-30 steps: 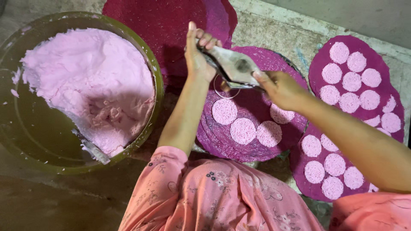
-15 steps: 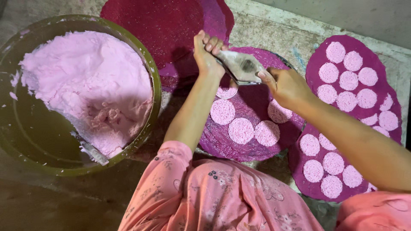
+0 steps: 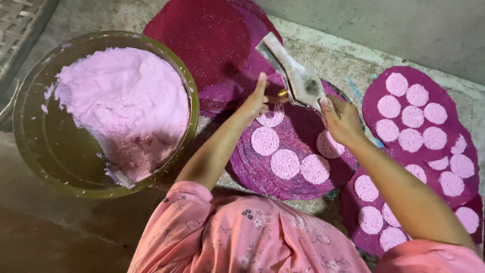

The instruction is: The person sits on the floor and uses a hand-held extruder press to deposit pink batter from a large bowl onto round magenta mats, forming rows of small round cake discs. They scrape the press clean with a small stick, place filled mats aside, and stack finished mats of discs.

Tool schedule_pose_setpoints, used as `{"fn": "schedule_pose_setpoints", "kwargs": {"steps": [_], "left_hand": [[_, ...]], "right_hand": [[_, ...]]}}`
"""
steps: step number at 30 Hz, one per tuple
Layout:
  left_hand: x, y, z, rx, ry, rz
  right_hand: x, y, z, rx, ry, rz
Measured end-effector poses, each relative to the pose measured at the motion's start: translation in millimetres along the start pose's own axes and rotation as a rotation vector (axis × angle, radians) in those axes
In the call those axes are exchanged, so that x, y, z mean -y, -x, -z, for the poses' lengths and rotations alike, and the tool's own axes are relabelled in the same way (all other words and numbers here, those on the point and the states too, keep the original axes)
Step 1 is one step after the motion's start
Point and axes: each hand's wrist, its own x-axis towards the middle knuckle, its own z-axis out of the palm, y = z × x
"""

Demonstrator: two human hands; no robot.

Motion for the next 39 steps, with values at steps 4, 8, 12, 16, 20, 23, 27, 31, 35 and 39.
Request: {"fn": "schedule_pose_setpoints", "kwargs": {"steps": [4, 8, 12, 16, 20, 23, 27, 31, 35, 39], "left_hand": [[-3, 42, 7, -0.143, -0.874, -0.228], [-21, 122, 23, -0.283, -1.167, -0.389], [-46, 168, 43, -0.464, -1.226, -0.869], [-53, 198, 61, 0.154, -1.022, -0.61], [-48, 236, 96, 0.528, -0.595, -0.499], [-45, 261, 129, 0.601, -0.441, -0.446], [-35, 282, 157, 0.56, -0.347, -0.428], [-21, 300, 217, 0.371, -0.27, -0.439], [-8, 315, 293, 0.124, -0.143, -0.407], [0, 305, 313, 0.316, 0.279, -0.107]], "right_hand": [[-7, -2, -1, -0.069, -0.268, 0.045], [16, 11, 12, 0.015, -0.312, 0.032], [79, 27, 18, 0.193, 0.118, 0.201], [159, 24, 22, 0.212, 0.114, 0.951], [223, -17, 9, 0.403, 0.291, 1.482], [250, -12, -9, 0.821, 0.04, 1.208], [277, 15, -28, 1.258, -0.388, 0.797], [290, 21, -42, 1.193, -0.515, 0.813], [279, -6, -35, 0.658, -0.126, 1.137], [283, -47, -29, 0.109, 0.356, 1.509]]}}
